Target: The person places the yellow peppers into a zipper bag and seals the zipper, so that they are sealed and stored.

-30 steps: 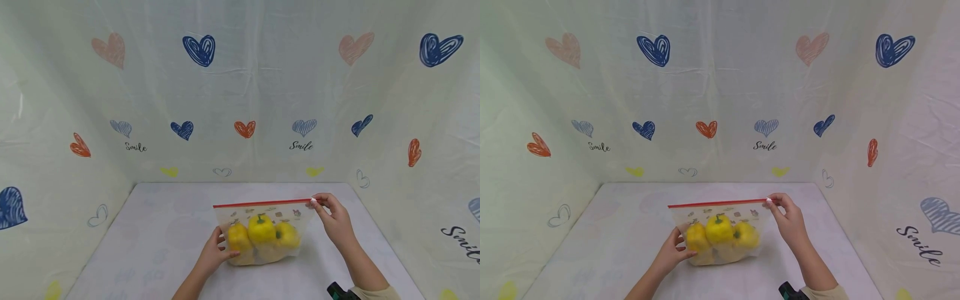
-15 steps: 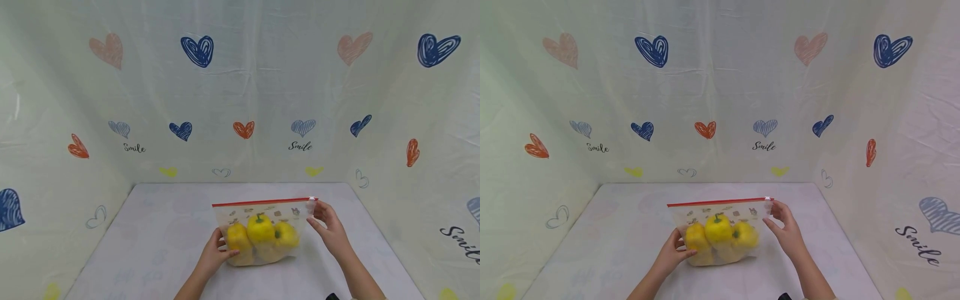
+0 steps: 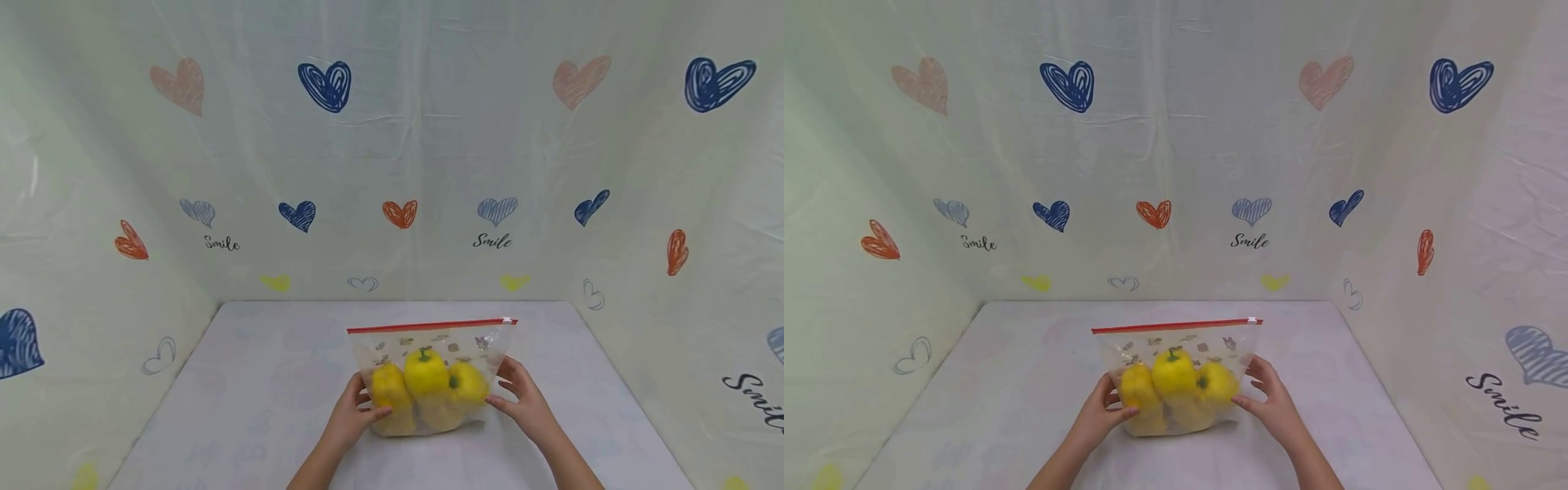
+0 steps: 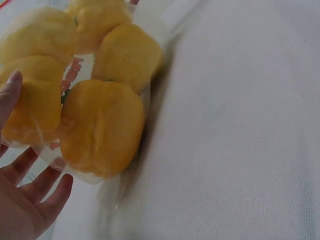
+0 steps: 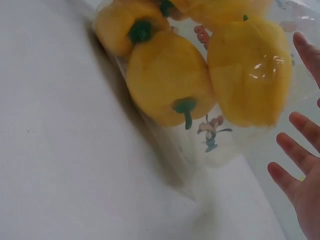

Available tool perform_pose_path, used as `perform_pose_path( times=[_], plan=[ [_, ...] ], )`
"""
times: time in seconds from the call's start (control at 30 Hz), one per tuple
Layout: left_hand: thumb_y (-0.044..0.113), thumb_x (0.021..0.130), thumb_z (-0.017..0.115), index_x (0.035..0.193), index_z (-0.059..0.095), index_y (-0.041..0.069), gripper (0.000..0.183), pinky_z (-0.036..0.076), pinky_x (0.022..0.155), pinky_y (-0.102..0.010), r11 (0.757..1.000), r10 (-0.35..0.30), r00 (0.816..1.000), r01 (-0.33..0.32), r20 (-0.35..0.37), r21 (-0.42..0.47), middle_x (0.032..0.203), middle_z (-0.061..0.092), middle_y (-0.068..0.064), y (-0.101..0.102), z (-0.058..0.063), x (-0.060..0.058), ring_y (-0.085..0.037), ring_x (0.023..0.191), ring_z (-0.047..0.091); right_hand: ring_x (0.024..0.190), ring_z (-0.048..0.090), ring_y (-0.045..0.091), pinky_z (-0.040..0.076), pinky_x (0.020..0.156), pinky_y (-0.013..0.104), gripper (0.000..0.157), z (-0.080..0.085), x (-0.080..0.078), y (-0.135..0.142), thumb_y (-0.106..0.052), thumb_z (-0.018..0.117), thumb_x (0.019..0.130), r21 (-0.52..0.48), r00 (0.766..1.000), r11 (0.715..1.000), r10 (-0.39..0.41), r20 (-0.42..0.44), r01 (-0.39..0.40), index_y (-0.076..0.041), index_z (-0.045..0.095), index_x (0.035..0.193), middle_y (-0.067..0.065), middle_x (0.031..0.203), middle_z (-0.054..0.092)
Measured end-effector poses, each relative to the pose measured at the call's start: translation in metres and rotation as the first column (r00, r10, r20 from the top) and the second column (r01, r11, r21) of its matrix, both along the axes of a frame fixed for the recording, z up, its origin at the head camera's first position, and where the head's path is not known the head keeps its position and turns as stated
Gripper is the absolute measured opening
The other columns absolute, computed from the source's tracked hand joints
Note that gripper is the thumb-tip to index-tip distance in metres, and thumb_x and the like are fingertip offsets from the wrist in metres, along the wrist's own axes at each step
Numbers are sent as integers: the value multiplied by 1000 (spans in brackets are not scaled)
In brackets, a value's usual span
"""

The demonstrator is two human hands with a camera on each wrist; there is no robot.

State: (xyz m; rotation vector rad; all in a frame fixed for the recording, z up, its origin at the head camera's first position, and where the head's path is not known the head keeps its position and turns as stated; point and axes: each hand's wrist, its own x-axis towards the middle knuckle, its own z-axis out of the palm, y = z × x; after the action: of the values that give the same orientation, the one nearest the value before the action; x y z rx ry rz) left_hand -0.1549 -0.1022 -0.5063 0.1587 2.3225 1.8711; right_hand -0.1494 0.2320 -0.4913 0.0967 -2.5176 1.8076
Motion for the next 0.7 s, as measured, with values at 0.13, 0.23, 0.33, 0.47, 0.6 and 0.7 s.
perform_pose_path(
  times=[0.13, 0.23, 0.33, 0.47, 0.6, 0.7],
  plan=[
    [37, 75, 84, 139, 40, 2, 85, 56, 84, -40, 1000, -4, 1000, 4, -2, 2, 132, 52, -19, -1, -2, -2, -37, 111, 58, 129, 44, 37, 37, 107, 54, 81, -10, -4, -4, -12, 81, 79, -20, 998, 999, 48, 43, -47, -5, 35, 146, 22, 144, 45],
    [34, 77, 83, 139, 40, 2, 83, 55, 86, -41, 1000, -9, 1000, 9, -12, 13, 133, 51, -21, 0, -3, -3, -38, 112, 57, 127, 45, 39, 37, 106, 54, 85, -16, -7, -6, -13, 82, 79, -22, 995, 998, 62, 76, -61, -6, 32, 148, 24, 143, 45],
    [31, 80, 81, 140, 39, 1, 80, 55, 88, -42, 999, -12, 1000, 12, -16, 38, 135, 50, -24, 2, -3, -3, -40, 114, 56, 125, 47, 41, 40, 104, 54, 88, -20, -10, -8, -15, 82, 79, -17, 994, 998, 63, 91, -62, -7, 31, 149, 26, 144, 43],
    [26, 82, 80, 141, 37, 1, 77, 54, 89, -43, 998, -12, 1000, 12, -12, 58, 136, 49, -26, 3, -3, -5, -41, 117, 54, 123, 50, 41, 43, 102, 53, 85, -24, -13, -10, -16, 83, 79, -13, 994, 998, 60, 88, -59, -9, 34, 149, 24, 144, 44],
    [27, 83, 79, 142, 34, 1, 79, 52, 91, -47, 999, -14, 1000, 14, 0, 43, 139, 48, -26, 3, -3, -7, -42, 118, 54, 122, 52, 40, 43, 102, 50, 79, -27, -17, -12, -13, 81, 80, -36, 996, 998, 60, 67, -57, -8, 38, 146, 23, 142, 47],
    [27, 81, 81, 143, 32, 2, 83, 50, 94, -51, 1000, -15, 1000, 15, 12, 16, 139, 47, -27, 4, -4, -9, -42, 118, 53, 121, 53, 40, 49, 97, 44, 74, -27, -19, -14, -13, 80, 81, -75, 995, 996, 53, 79, -47, -8, 41, 143, 22, 141, 48]
  ],
)
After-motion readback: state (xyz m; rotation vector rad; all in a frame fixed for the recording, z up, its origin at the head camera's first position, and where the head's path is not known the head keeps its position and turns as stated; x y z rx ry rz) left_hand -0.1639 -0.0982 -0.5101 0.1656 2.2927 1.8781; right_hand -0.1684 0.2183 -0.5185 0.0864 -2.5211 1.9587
